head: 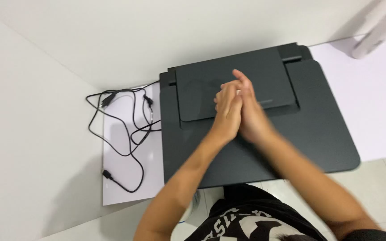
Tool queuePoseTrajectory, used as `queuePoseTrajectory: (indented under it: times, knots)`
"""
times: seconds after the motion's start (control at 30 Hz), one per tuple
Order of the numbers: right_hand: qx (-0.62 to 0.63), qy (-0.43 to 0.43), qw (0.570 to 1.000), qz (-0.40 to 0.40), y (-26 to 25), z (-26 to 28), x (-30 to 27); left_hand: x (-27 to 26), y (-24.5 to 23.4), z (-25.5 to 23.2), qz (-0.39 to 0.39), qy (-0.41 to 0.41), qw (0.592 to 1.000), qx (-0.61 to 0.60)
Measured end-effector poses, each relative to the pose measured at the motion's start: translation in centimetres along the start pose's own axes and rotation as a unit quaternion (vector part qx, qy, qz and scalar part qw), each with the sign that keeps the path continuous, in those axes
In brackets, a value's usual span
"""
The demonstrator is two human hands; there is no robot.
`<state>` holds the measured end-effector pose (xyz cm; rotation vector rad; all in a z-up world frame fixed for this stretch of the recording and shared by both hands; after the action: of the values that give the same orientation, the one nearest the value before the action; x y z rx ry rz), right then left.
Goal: Cleaning a printer with a tissue and managing its power and data cables.
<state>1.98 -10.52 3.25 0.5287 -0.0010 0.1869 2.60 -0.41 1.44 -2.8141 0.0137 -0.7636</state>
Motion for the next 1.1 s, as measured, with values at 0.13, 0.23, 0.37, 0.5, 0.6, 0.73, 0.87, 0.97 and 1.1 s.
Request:
queuePoseTrajectory:
  times: [0.13, 0.23, 0.37, 0.5, 0.6, 0.73, 0.87, 0.97, 1.1]
  knots:
    - [0.004, -0.068, 0.994, -0.084, 1.7, -3.7, -0.8, -1.8, 0.0, -0.7, -0.037, -0.091, 0.994, -0.049]
    - [-0.317, -0.206, 0.925, -0.030, 1.4, -5.9, 0.6, -2.7, -3.6, -2.7, -0.063, -0.020, 0.977, 0.204]
    - [-0.568, -0.370, 0.735, 0.028, 3.1, -7.0, 2.1, -5.3, -7.2, -0.1, -0.052, -0.185, 0.868, 0.458]
    - [-0.718, -0.271, 0.640, 0.039, -2.3, -3.7, 1.5, -7.1, -7.8, 1.7, -0.017, -0.179, 0.836, 0.519]
    - [-0.715, -0.061, 0.687, -0.113, -13.4, 3.2, -1.2, -8.3, -7.6, 2.3, -0.018, -0.135, 0.825, 0.549]
    - [-0.787, -0.212, 0.552, -0.176, -15.6, -0.1, -5.7, -8.9, -7.5, 2.6, -0.039, -0.128, 0.833, 0.537]
    - [-0.712, -0.092, 0.685, -0.125, -0.2, -3.0, -11.6, -9.0, -8.1, 3.3, -0.062, -0.090, 0.842, 0.528]
    - [-0.689, -0.240, 0.684, -0.006, 3.0, -7.7, -13.0, -10.7, -8.3, 0.7, -0.094, -0.104, 0.901, 0.409]
    - [-0.726, -0.160, 0.667, 0.039, -0.6, -1.6, -14.3, -12.5, -8.6, -0.8, 0.004, -0.113, 0.861, 0.496]
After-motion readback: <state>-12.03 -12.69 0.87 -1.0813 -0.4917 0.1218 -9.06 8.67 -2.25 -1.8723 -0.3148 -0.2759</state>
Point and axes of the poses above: each hand's wrist, its own x-axis towards the middle knuckle, its own y-axis out of the palm, z = x × y, the point moved 3 cm from there along x, towards the middle knuckle, and after that the axes turned 4 degrees about -z, right-handed, at the moved point
